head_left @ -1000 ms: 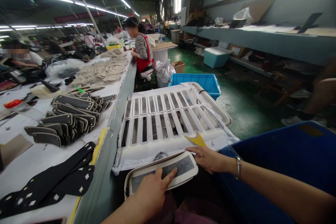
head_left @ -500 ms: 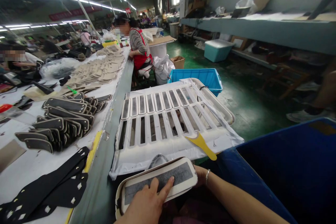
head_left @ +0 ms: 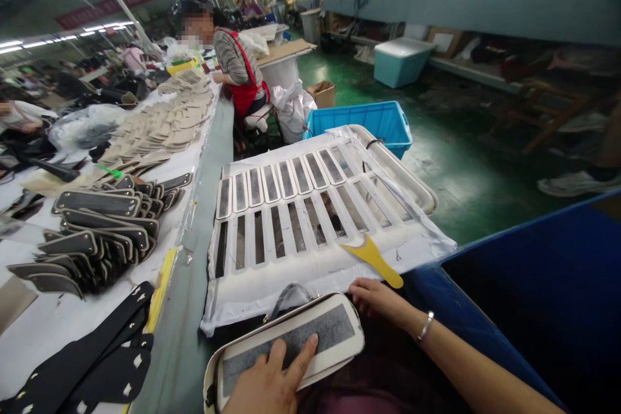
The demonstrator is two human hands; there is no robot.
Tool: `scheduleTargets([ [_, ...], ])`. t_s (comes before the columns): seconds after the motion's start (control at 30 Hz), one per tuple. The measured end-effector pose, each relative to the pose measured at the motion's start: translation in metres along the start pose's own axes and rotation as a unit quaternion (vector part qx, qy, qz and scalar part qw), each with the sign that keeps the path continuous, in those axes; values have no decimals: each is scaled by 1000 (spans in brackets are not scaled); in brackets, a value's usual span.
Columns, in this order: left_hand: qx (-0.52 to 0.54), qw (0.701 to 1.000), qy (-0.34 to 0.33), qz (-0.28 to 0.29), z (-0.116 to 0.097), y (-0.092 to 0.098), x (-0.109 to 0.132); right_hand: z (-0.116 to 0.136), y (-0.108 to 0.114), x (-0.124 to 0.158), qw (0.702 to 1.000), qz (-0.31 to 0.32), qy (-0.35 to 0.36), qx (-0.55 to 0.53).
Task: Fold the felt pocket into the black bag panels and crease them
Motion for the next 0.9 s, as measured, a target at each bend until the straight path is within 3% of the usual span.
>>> scheduleTargets([
  [0.1,10,1000,1,-20,-1,0,3,46,3,37,994,57,74,55],
  [0.17,19,999,0,-41,-1,-1,6,74,-13,62,978,112,105,138],
  [0.27,45,996,3,-76,0,-2,10,96,-36,83,955,146,92,239],
  [0.43,83,990,11,-113,5,1,17,94,-53,80,953,118,7,279],
  [0.57,73,991,-3,-116,4,4,20,92,-49,74,956,60,18,286],
  [0.77,48,991,-30,-120,3,4,17,95,-48,81,972,79,42,218],
  [0.9,58,989,-50,-130,3,9,17,97,-48,84,977,59,48,200],
])
Point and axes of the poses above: each hand's wrist, its own x-axis away from the middle knuckle, its own y-axis out of the back of the hand, z = x × y, the point moved 9 cm from there along -x, towards the middle knuckle, and after that the axes turned 11 degrees about -x, right-handed, at the moved point
